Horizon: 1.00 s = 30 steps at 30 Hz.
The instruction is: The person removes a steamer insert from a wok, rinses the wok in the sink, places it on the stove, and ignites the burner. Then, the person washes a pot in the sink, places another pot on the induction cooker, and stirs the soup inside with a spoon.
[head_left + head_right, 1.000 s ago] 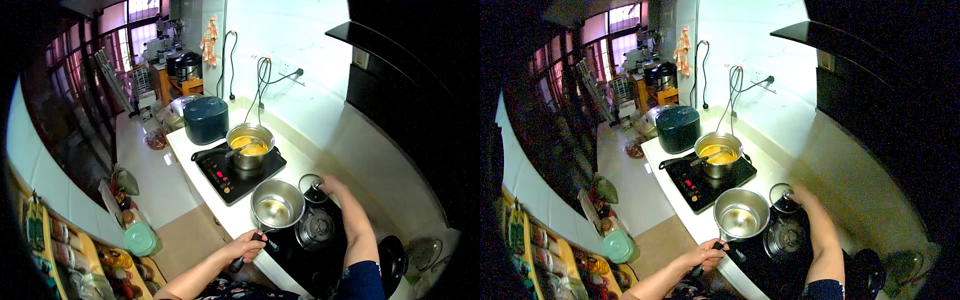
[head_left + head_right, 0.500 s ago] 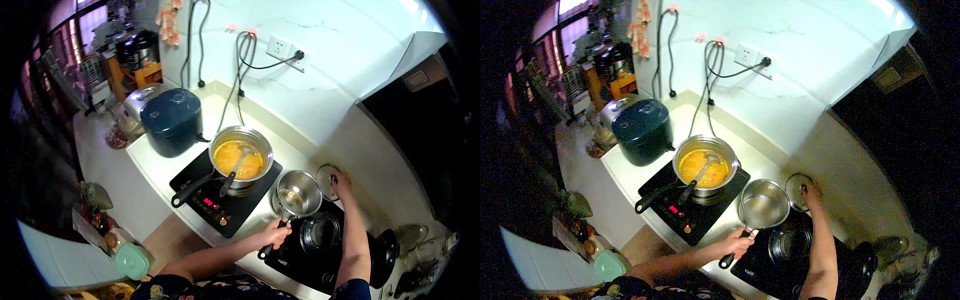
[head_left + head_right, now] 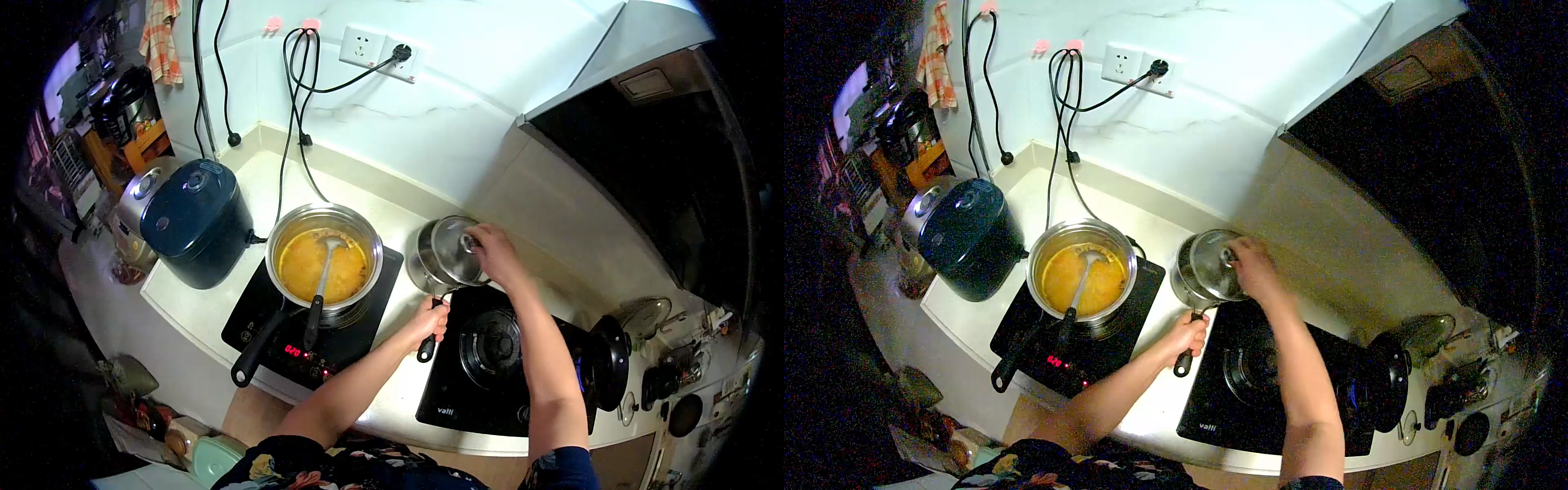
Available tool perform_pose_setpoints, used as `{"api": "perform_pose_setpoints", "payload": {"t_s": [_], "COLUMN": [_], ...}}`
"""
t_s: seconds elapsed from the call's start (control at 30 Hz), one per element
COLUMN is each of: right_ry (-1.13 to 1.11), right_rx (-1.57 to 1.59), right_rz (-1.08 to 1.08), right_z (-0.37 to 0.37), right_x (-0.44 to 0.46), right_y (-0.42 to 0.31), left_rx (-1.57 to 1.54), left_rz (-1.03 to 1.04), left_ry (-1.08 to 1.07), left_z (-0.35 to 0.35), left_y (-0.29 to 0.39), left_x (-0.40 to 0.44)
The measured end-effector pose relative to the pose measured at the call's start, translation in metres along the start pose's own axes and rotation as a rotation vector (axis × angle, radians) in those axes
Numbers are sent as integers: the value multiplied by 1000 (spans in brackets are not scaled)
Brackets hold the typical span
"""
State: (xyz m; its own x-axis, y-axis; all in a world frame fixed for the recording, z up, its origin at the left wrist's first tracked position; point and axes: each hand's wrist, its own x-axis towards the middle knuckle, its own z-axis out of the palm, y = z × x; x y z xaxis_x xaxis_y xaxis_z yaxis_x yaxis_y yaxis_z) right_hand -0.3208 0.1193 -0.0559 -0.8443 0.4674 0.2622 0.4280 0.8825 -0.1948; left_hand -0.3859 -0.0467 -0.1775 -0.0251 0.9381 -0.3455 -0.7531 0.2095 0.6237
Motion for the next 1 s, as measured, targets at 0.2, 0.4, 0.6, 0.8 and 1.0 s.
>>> {"api": "perform_pose_setpoints", "payload": {"t_s": [0.2, 0.4, 0.6, 0.8, 1.0], "right_ry": [-11, -12, 106, 163, 87], "right_rx": [37, 29, 110, 82, 138], "right_rz": [43, 72, -68, -595, -753], "right_z": [49, 49, 6, -21, 19], "right_x": [15, 18, 3, -32, -49], "right_y": [8, 11, -54, -169, -240], "left_rx": [23, 44, 1022, 1257, 1217], "left_rz": [-29, -6, 382, 415, 337], "left_ry": [-18, -19, 502, 160, 206], "left_z": [-4, -6, -13, -3, -74], "left_y": [1, -3, -32, -53, -60], "left_x": [13, 25, 12, -151, -290]}}
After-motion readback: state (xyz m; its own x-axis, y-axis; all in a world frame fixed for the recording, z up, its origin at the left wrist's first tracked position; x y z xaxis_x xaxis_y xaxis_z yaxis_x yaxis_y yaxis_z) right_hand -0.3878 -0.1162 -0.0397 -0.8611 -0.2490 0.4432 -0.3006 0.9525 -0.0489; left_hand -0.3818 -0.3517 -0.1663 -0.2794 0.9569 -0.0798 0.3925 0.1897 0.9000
